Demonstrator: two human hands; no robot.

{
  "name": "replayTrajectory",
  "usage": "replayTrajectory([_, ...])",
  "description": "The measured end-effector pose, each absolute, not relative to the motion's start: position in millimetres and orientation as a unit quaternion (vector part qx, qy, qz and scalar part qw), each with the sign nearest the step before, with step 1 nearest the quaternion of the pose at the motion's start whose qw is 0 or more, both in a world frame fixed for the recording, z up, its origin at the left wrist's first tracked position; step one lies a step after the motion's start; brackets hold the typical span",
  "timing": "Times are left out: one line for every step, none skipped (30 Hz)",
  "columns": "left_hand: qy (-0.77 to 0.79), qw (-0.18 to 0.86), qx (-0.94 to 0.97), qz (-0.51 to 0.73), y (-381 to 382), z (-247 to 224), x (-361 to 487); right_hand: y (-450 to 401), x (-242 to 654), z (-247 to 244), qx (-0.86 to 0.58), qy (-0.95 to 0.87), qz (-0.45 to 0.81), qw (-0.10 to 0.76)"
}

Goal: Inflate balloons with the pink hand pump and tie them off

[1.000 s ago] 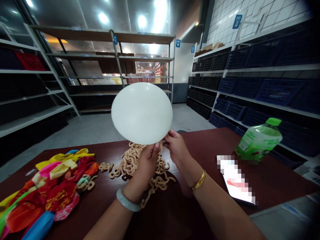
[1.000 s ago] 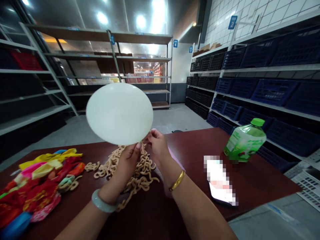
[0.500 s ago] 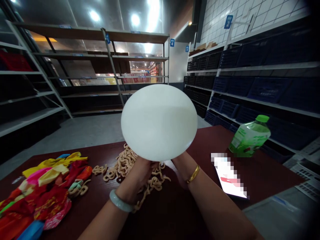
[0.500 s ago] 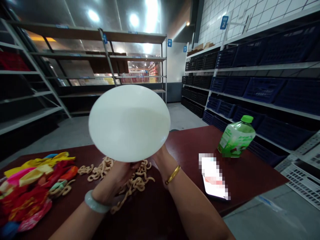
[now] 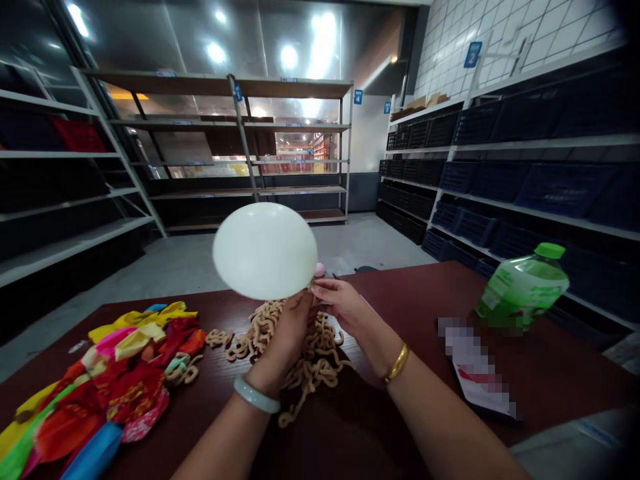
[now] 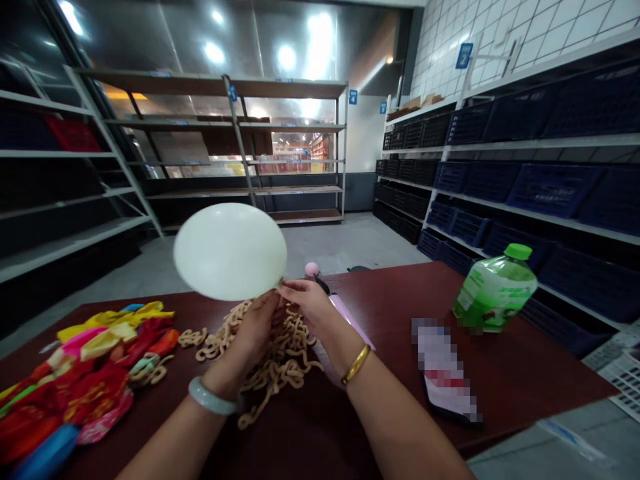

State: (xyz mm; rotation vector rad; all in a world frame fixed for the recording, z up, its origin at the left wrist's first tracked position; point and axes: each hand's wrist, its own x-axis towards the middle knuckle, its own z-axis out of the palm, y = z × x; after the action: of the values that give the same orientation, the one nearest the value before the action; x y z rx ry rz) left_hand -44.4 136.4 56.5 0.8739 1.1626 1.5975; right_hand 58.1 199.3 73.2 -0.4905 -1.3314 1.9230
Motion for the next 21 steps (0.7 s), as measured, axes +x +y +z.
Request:
replayTrajectory([0.475, 0.469, 0.371, 0.645, 136.2, 55.7, -44.0, 200.8, 57.8, 70.5, -0.198, -0.510, 0.750, 0.373])
replayTrajectory([0.472, 0.473, 0.382, 0.638, 136.0, 55.3, -43.6, 202.0, 57.3, 67.9, -0.199, -0.507, 0.749, 0.377])
replayTrajectory([0.468, 0.480, 0.390, 0.631, 135.9, 55.1, -43.4, 202.8, 56.8, 65.7, -0.196, -0.508, 0.747, 0.381])
replayTrajectory([0.464, 0.487, 0.395, 0.625, 135.8, 55.1, -43.6, 203.5, 56.1, 63.9, -0.196, -0.508, 0.745, 0.384])
replayTrajectory([0.463, 0.493, 0.398, 0.620, 136.0, 55.3, -44.1, 204.3, 55.1, 62.5, -0.200, -0.507, 0.743, 0.389])
replayTrajectory([0.462, 0.497, 0.399, 0.616, 136.5, 55.4, -45.1, 205.3, 54.0, 61.3, -0.208, -0.502, 0.740, 0.396])
replayTrajectory([0.464, 0.497, 0.396, 0.616, 137.3, 55.3, -46.5, 206.8, 52.6, 60.5, -0.221, -0.495, 0.738, 0.403])
replayTrajectory([0.470, 0.492, 0.389, 0.621, 138.2, 55.1, -48.3, 209.3, 50.9, 59.8, -0.236, -0.487, 0.734, 0.410])
replayTrajectory([0.477, 0.483, 0.379, 0.629, 139.3, 54.6, -50.4, 212.8, 49.1, 59.2, -0.251, -0.478, 0.731, 0.418])
replayTrajectory([0.485, 0.470, 0.370, 0.638, 140.2, 54.0, -52.6, 217.3, 47.0, 58.7, -0.266, -0.469, 0.728, 0.423])
replayTrajectory([0.492, 0.455, 0.361, 0.649, 140.9, 53.1, -54.8, 223.0, 44.8, 58.1, -0.281, -0.462, 0.724, 0.427])
replayTrajectory([0.498, 0.439, 0.354, 0.658, 141.4, 52.0, -56.9, 229.7, 42.2, 57.6, -0.296, -0.457, 0.722, 0.428])
replayTrajectory([0.503, 0.426, 0.349, 0.666, 141.6, 50.9, -58.6, 237.4, 39.1, 57.1, -0.310, -0.454, 0.719, 0.426])
replayTrajectory([0.506, 0.417, 0.346, 0.671, 141.8, 49.8, -60.1, 246.0, 35.4, 56.9, -0.322, -0.452, 0.715, 0.426])
replayTrajectory([0.509, 0.410, 0.344, 0.675, 142.1, 48.6, -61.4, 255.4, 30.8, 56.9, -0.330, -0.452, 0.712, 0.425])
replayTrajectory([0.507, 0.410, 0.342, 0.677, 142.7, 47.5, -62.6, 265.5, 25.3, 57.4, -0.339, -0.454, 0.708, 0.422])
replayTrajectory([0.506, 0.409, 0.339, 0.679, 143.6, 46.5, -63.8, 276.0, 19.0, 58.3, -0.349, -0.455, 0.703, 0.420])
replayTrajectory([0.504, 0.410, 0.336, 0.682, 144.9, 45.5, -65.0, 286.7, 12.1, 59.8, -0.359, -0.457, 0.698, 0.418])
replayTrajectory([0.502, 0.410, 0.330, 0.686, 146.3, 44.6, -66.4, 297.4, 4.9, 61.7, -0.370, -0.460, 0.692, 0.415])
replayTrajectory([0.498, 0.412, 0.323, 0.691, 147.9, 43.8, -67.9, 307.5, -2.1, 64.1, -0.380, -0.464, 0.686, 0.411])
replayTrajectory([0.493, 0.413, 0.315, 0.698, 149.4, 43.0, -69.4, 316.9, -8.7, 66.9, -0.387, -0.471, 0.680, 0.408])
